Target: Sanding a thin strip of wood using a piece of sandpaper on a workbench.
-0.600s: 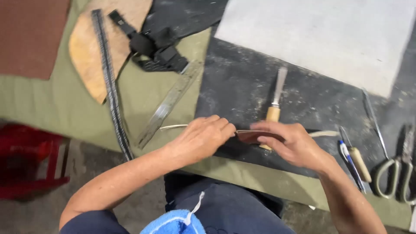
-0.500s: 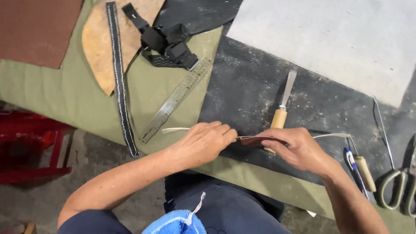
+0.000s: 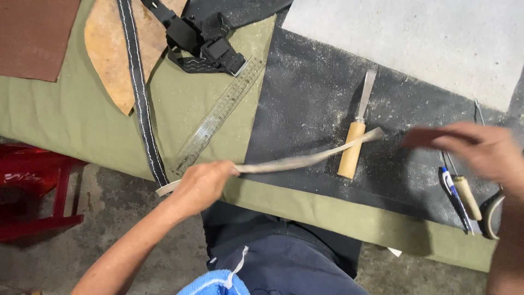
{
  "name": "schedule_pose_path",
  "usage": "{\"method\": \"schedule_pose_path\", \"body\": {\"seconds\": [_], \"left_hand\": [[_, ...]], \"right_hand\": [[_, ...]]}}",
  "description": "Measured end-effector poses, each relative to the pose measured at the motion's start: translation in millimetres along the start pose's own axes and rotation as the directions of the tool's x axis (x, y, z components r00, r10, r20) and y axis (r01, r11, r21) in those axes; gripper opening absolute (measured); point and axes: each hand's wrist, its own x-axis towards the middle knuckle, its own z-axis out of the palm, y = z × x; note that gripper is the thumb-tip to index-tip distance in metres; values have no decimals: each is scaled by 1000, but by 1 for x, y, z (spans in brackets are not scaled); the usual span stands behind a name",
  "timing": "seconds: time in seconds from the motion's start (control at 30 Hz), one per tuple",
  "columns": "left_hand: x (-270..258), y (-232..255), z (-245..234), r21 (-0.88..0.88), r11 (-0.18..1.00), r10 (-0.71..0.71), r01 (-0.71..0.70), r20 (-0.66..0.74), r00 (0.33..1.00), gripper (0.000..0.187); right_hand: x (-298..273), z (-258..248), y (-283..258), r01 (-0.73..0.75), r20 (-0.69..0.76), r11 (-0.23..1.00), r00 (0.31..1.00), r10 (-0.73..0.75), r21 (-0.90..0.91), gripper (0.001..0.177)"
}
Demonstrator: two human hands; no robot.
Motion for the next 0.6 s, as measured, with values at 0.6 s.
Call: {"method": "schedule_pose_path", "body": {"seconds": [0.6], "left_hand": [[57, 80, 53, -867, 495, -86, 60, 20, 996, 26]], "right_hand": [[-93, 187, -151, 130, -38, -286, 951, 307, 949, 28]]}}
